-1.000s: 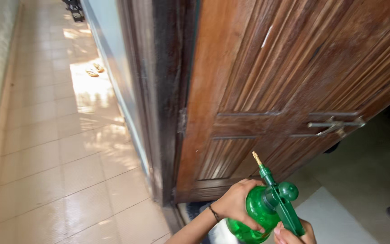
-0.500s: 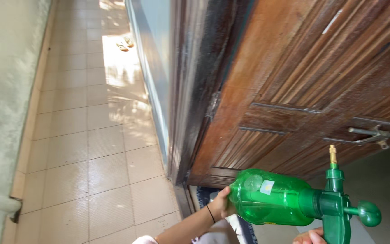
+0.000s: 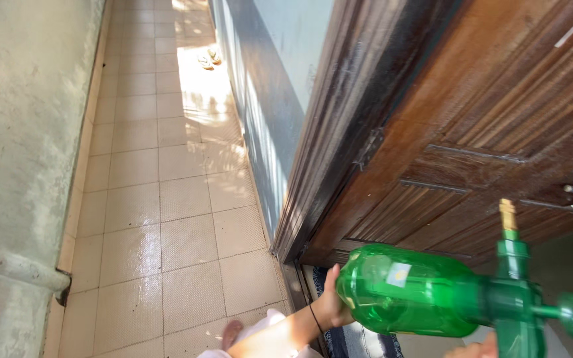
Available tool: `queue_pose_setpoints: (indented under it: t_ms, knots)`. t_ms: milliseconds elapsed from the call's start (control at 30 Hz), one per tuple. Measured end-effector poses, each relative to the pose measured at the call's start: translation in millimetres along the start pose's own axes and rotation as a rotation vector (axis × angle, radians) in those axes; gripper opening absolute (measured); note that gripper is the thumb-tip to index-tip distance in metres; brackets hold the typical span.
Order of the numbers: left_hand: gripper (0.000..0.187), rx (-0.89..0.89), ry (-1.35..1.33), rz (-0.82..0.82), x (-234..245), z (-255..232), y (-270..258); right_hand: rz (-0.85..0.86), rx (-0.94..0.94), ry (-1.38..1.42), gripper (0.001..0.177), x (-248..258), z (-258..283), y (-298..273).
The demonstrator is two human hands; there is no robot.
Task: The person uses a green pressure sprayer to water several potted plants arranged on a balcony ledge. They repeatedly pump the handle to build pressure and spray water onto the plants and the surrounding ledge area.
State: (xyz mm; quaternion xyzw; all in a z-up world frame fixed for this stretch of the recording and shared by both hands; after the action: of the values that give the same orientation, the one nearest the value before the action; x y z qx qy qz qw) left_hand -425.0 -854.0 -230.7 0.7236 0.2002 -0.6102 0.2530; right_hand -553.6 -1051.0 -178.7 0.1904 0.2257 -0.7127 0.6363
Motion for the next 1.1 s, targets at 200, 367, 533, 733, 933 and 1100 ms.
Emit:
queue_pose_setpoints:
  t_ms: [200, 367, 533, 733, 933, 1100]
  knots:
    - [0.108, 0.041, 0.029, 0.102, -43, -79, -14, 0.297, 0.159, 0.244, 0.010, -61, -10, 45]
    - [0.117, -0.229, 0.468, 0.279, -51, -173, -45, 0.640, 0.173, 0.398, 0.008, -106, 12, 90]
    - [0.113, -0.429, 0.396, 0.143, 2, -233, -68, 0.502, 0.066, 0.294, 0.015, -232, -52, 140]
    - [0.117, -0.564, 0.373, -0.010, 25, -249, -101, 0.262, -0.125, -0.075, 0.011, -327, -23, 158]
    - [0.121, -0.612, 0.423, 0.015, -7, -263, -145, 0.320, -0.170, 0.012, 0.013, -373, -25, 148]
    - [0.123, -0.752, 0.544, -0.014, -24, -262, -178, 0.341, -0.208, -0.016, 0.015, -381, -23, 122]
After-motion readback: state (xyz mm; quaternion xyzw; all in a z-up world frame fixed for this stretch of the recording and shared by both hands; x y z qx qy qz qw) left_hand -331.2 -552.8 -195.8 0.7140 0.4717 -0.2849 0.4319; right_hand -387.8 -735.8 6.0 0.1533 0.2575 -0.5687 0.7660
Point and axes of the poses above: each hand's wrist, its own y-axis towards the middle knuckle, its own x-axis out of the back of the hand, z = x × y, the point moved 8 cm from there along y, towards the middle knuckle, and after that the axes turned 14 degrees about -x, right-handed, at the moved point
